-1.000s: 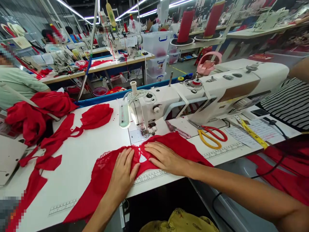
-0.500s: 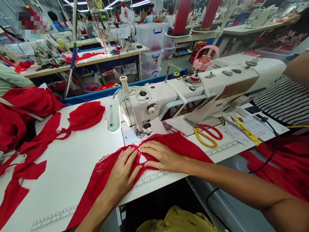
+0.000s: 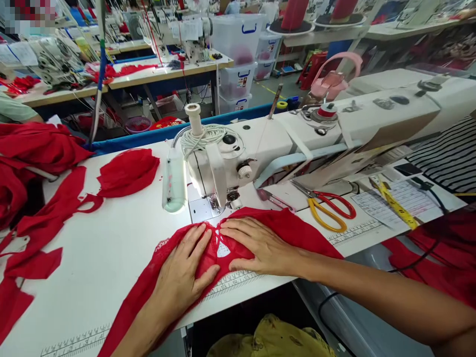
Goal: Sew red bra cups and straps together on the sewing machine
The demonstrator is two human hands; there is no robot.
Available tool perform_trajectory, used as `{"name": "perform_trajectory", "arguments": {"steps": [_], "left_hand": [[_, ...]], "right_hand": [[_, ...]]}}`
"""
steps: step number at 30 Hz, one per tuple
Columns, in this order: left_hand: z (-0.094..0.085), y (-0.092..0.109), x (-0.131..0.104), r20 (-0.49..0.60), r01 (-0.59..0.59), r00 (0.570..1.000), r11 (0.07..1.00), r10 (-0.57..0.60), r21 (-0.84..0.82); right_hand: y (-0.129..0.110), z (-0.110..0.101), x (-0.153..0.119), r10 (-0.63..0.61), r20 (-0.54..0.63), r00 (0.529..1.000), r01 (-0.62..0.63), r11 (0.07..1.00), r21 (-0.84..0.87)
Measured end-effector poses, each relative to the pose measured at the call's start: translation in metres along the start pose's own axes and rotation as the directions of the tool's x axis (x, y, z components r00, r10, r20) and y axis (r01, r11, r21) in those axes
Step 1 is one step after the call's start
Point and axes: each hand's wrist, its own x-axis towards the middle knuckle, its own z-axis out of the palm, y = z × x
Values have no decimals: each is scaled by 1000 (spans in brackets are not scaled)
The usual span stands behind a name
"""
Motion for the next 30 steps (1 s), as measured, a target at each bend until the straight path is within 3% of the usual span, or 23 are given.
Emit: {"name": "perform_trajectory", "arguments": {"steps": [22,24,26,28,30], "left_hand": [[-5,1,2,22,-34,999,998,33,54],[-7,4,2,-17,-47,999,997,48,54],[-10,10,-1,-134,-70,988,993,82,90],[-11,22,-8,-276,-101,950,982,143,159],[-8,37,-17,-351,-148,910,965,219,218]], "right_hand": [[-1,0,0,-54,-33,998,54,998,-21],[-5,-5,4,-88,-27,996,87,996,-32],[-11,-9,9,-119,-34,992,117,992,-51],[-16,-11,17,-158,-54,986,154,985,-72],[-20,-8,25,-214,-53,975,209,974,-86]]}}
